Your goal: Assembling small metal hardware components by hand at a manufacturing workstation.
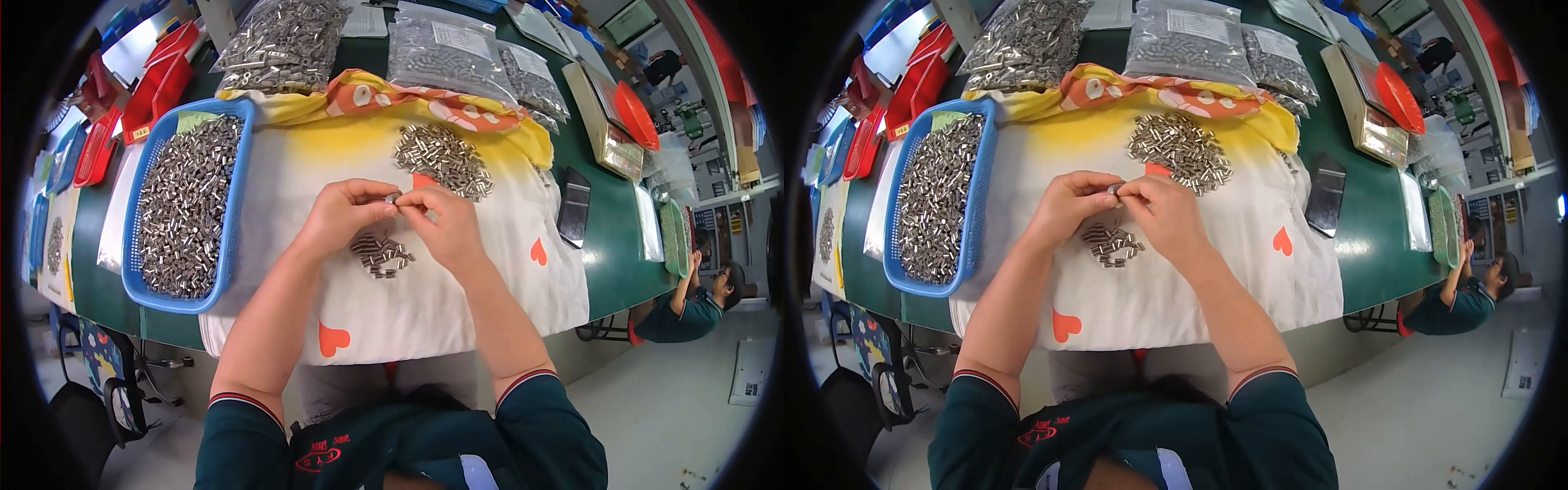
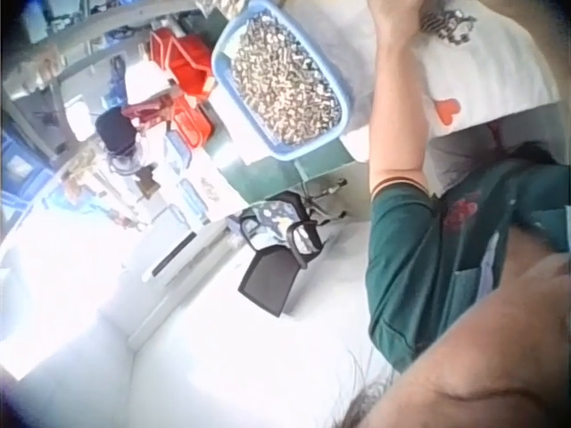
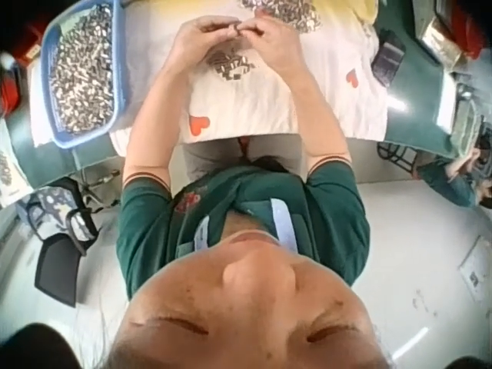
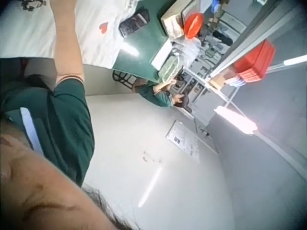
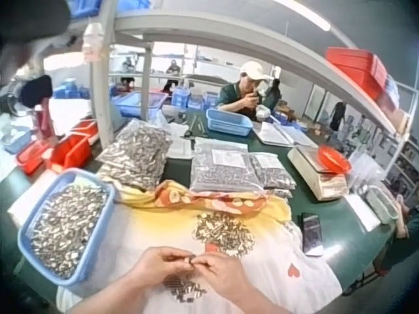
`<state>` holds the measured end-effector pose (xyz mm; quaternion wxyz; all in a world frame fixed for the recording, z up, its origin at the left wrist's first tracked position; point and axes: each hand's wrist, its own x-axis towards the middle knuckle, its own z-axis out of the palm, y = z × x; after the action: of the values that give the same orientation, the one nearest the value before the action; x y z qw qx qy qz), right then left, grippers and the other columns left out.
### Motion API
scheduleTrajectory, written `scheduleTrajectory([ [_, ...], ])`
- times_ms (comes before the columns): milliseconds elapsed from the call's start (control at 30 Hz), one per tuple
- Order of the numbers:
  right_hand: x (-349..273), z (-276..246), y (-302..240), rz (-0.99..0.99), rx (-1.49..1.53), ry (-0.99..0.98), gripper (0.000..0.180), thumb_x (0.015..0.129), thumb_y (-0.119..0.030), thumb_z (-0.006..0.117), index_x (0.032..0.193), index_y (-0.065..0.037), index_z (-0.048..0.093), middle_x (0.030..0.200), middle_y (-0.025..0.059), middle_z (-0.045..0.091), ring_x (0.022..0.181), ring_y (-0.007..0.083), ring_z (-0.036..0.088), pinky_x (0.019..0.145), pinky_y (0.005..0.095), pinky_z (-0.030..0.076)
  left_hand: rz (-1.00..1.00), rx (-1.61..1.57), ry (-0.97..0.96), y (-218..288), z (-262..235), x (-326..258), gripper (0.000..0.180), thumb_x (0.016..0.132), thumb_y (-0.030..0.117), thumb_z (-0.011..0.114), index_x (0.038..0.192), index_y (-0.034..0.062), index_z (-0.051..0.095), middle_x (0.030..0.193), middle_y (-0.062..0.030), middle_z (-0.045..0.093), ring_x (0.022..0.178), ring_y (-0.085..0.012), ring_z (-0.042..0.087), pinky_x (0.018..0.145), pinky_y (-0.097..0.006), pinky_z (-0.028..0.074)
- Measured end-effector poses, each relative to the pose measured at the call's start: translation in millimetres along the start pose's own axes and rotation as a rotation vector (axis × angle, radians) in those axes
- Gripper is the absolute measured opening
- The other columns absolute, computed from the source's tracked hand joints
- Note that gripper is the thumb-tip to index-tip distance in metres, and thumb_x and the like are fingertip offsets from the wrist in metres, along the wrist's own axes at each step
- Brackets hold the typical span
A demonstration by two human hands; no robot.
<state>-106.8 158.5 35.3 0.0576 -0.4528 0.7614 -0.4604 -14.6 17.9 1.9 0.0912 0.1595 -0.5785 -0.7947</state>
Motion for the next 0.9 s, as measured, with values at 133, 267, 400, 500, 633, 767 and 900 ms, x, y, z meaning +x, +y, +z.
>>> scheduleTrajectory([
  [133, 3, -6, 1, 0.279, 0.261, -0.169, 0.008, 0.075, -0.004, 0.06, 0.082, 0.0, 0.061, 0.075, 0.0001, 0.06, 0.07, 0.0071, 0.053, 0.063, 0.0205, 0.042, -0.082, -0.014, -0.035, 7, 1, -4, 0.026, 0.075, 0.001, 0.062, 0.1, -0.004, 0.058, 0.088, -0.0068, 0.061, 0.077, -0.0106, 0.057, 0.07, -0.022, 0.047],
  [267, 6, -9, 5, 0.344, 0.266, -0.123, 0.009, 0.074, -0.004, 0.062, 0.083, -0.001, 0.062, 0.074, -0.0003, 0.059, 0.068, 0.0061, 0.052, 0.062, 0.0202, 0.042, -0.088, -0.004, -0.068, 10, 0, -6, 0.026, 0.075, 0.004, 0.063, 0.099, -0.0036, 0.058, 0.085, -0.005, 0.061, 0.074, -0.0093, 0.057, 0.067, -0.022, 0.047],
  [400, 11, -29, 24, 0.411, 0.175, 0.1, 0.01, 0.074, -0.006, 0.062, 0.083, -0.001, 0.061, 0.073, -0.0011, 0.058, 0.065, 0.005, 0.051, 0.06, 0.0189, 0.042, -0.075, 0.033, -0.065, 9, -1, -6, 0.025, 0.075, 0.003, 0.063, 0.099, -0.0031, 0.058, 0.085, -0.004, 0.061, 0.074, -0.0085, 0.057, 0.068, -0.021, 0.047],
  [500, 15, -23, 25, 0.287, -0.234, -0.026, 0.009, 0.073, -0.008, 0.061, 0.079, -0.002, 0.061, 0.071, 0.0056, 0.059, 0.065, 0.0149, 0.056, 0.062, 0.0263, 0.045, -0.069, 0.038, -0.093, 9, -1, -6, 0.024, 0.075, 0.003, 0.063, 0.098, -0.0023, 0.059, 0.085, -0.0033, 0.061, 0.076, -0.008, 0.057, 0.069, -0.021, 0.047],
  [633, 18, -12, 40, 0.067, -0.676, -0.104, 0.006, 0.07, -0.009, 0.06, 0.071, -0.004, 0.058, 0.071, 0.0105, 0.058, 0.072, 0.0275, 0.055, 0.067, 0.0381, 0.044, -0.055, -0.005, -0.074, 5, 0, -3, 0.026, 0.075, 0.003, 0.063, 0.1, -0.0016, 0.058, 0.088, -0.004, 0.061, 0.077, -0.0084, 0.057, 0.07, -0.022, 0.047],
  [767, 16, -7, 48, -0.084, -0.742, -0.09, 0.006, 0.069, -0.008, 0.06, 0.073, -0.003, 0.059, 0.068, 0.0107, 0.056, 0.07, 0.0265, 0.055, 0.065, 0.0362, 0.044, -0.059, -0.048, -0.075, 4, 0, -2, 0.027, 0.075, 0.004, 0.063, 0.101, -0.0015, 0.057, 0.089, -0.0047, 0.061, 0.078, -0.0088, 0.057, 0.071, -0.022, 0.048],
  [900, 9, -12, 10, 0.161, -0.165, -0.058, 0.004, 0.071, -0.005, 0.059, 0.075, -0.002, 0.059, 0.074, 0.0084, 0.059, 0.069, 0.0194, 0.056, 0.065, 0.0306, 0.045, -0.047, -0.039, -0.045, 3, -1, -4, 0.026, 0.075, 0.003, 0.063, 0.101, -0.0018, 0.057, 0.089, -0.0051, 0.061, 0.077, -0.0093, 0.057, 0.07, -0.022, 0.048],
])
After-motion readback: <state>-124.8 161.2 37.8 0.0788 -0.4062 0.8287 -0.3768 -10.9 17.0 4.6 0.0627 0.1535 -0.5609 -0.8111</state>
